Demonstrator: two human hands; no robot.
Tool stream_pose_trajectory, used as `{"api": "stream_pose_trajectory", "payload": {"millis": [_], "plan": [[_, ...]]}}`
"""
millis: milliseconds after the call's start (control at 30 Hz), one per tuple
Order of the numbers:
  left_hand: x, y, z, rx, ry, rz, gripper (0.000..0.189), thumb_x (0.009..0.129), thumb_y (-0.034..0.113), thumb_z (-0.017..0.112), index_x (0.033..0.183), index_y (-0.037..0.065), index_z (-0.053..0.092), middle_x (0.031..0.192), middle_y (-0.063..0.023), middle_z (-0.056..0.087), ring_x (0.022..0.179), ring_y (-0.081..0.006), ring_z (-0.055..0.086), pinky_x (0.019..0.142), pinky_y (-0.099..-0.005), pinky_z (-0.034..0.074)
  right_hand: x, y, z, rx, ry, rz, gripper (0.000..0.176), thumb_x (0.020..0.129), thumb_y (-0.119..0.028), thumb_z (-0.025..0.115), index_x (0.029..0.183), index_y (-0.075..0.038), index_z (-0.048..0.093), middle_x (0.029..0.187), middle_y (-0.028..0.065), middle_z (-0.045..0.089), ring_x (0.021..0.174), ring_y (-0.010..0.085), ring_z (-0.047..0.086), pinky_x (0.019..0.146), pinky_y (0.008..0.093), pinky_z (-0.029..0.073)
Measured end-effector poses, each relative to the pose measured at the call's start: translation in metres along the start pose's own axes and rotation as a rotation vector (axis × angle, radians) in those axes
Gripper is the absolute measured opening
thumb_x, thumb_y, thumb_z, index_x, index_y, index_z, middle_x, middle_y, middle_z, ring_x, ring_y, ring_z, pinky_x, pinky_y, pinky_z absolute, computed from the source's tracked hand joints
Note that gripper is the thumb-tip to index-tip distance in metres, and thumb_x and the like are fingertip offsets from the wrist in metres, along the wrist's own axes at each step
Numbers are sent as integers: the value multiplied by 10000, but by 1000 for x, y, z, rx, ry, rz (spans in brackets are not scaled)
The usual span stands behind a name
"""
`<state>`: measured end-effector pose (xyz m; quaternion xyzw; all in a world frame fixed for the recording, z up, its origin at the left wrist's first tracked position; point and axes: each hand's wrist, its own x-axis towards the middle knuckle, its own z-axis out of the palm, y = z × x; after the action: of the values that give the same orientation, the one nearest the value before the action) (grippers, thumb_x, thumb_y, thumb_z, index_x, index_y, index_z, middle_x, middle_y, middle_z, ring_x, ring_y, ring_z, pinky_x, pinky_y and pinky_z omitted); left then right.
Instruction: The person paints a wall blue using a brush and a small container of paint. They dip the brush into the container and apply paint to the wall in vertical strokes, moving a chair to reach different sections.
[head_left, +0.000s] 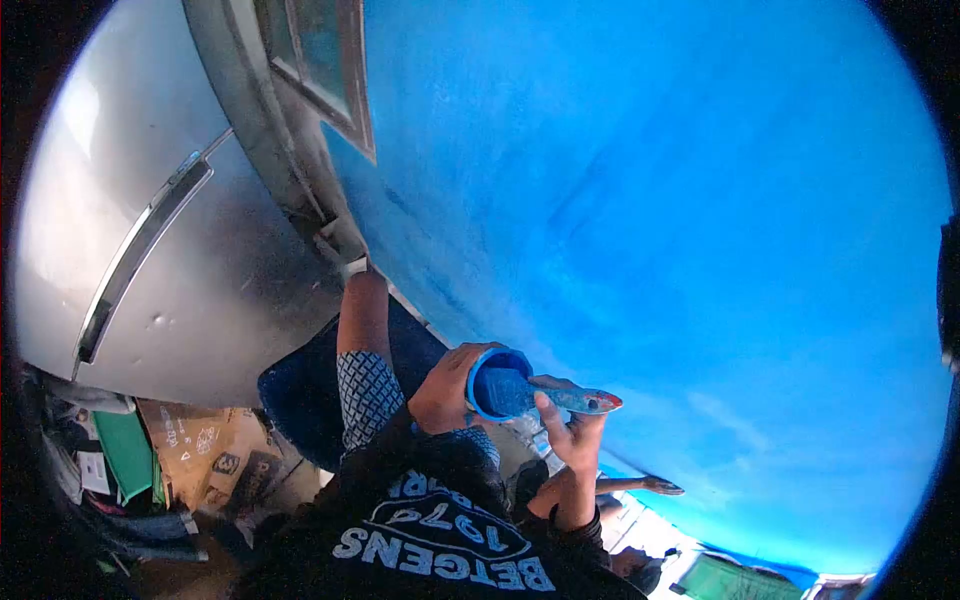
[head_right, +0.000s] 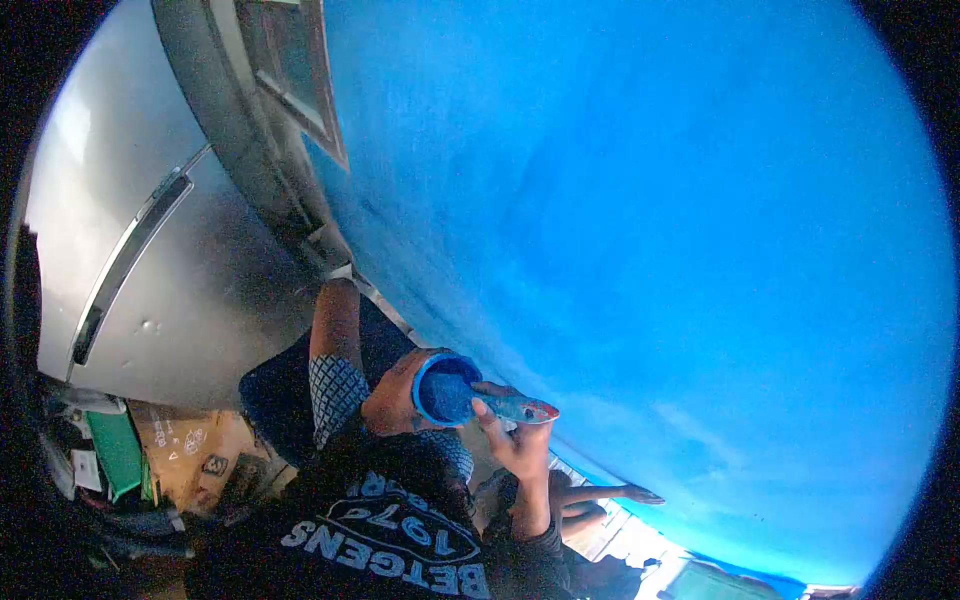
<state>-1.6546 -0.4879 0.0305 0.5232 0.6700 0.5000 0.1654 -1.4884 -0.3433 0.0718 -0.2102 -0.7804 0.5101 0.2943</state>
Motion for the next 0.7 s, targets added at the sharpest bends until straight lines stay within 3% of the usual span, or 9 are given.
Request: {"api": "stream_pose_trajectory", "payload": {"millis": [67, 100, 167, 233, 367, 433, 500, 633, 700], "plan": [[1, -13, 9, -80, -44, 4, 889, 648, 295, 909, 1371, 44, 457, 1311, -170, 570, 1212, -377, 547, 1050, -481, 405, -6, -2, -4, -92, 22, -122, 176, 846, -99, 773, 1009, -36, 754, 914, 105, 753, 793, 196, 703, 745, 335, 540], [9, -21, 8, -62, -48, 68, 889, 648, 295, 909, 1371, 44, 457, 1311, -170, 570, 1212, -377, 547, 1050, -481, 405, -10, 2, -6, -52, -24, -45, 193, 847, -122, 775, 1019, -38, 751, 908, 101, 747, 787, 211, 694, 748, 337, 536], [4, -29, 20, -175, 6, 216, 871, 671, 322, 893, 1373, 44, 460, 1312, -168, 567, 1198, -379, 547, 1042, -486, 406, -14, 9, -3, -53, 26, -81, 190, 844, -116, 776, 1014, -35, 749, 899, 99, 742, 781, 210, 688, 746, 334, 534], [8, -53, 18, -65, -65, 299, 866, 686, 352, 884, 1379, 45, 467, 1320, -165, 560, 1204, -379, 540, 1040, -491, 403, -17, 21, 7, -69, 6, -87, 184, 847, -110, 773, 1010, -28, 747, 890, 109, 737, 790, 202, 687, 750, 339, 532], [13, -95, 37, -72, -215, 245, 885, 682, 363, 895, 1388, 45, 466, 1331, -171, 550, 1218, -382, 532, 1044, -485, 403, -22, 42, 24, -122, 43, -77, 176, 849, -139, 773, 993, -41, 751, 887, 125, 738, 785, 238, 700, 738, 346, 531], [17, -118, 35, -264, -291, 160, 900, 668, 338, 908, 1390, 40, 460, 1320, -177, 551, 1220, -382, 534, 1036, -479, 415, -15, 60, 41, -260, 92, -151, 159, 895, -139, 698, 959, 4, 727, 838, 106, 708, 761, 192, 666, 684, 315, 497], [7, -142, 51, -426, -312, 47, 891, 665, 310, 913, 1384, 37, 462, 1305, -183, 555, 1213, -385, 541, 1031, -476, 423, -13, 83, 58, -147, 174, -141, 193, 916, -175, 678, 932, 11, 726, 790, 85, 695, 692, 163, 627, 648, 307, 474], [-4, -172, 47, -234, -272, 85, 879, 666, 291, 906, 1375, 25, 460, 1308, -196, 546, 1218, -393, 534, 1032, -481, 421, -9, 130, 95, 19, 278, -9, 239, 961, -203, 648, 903, 20, 711, 669, 25, 610, 590, 113, 524, 559, 307, 418], [-1, -191, 31, -155, -273, 149, 876, 665, 282, 905, 1372, 21, 458, 1311, -200, 542, 1225, -396, 528, 1030, -484, 421, -6, 137, 117, 126, 368, 250, 272, 976, -219, 644, 851, 20, 682, 648, -6, 566, 593, 102, 488, 536, 303, 374]]}}
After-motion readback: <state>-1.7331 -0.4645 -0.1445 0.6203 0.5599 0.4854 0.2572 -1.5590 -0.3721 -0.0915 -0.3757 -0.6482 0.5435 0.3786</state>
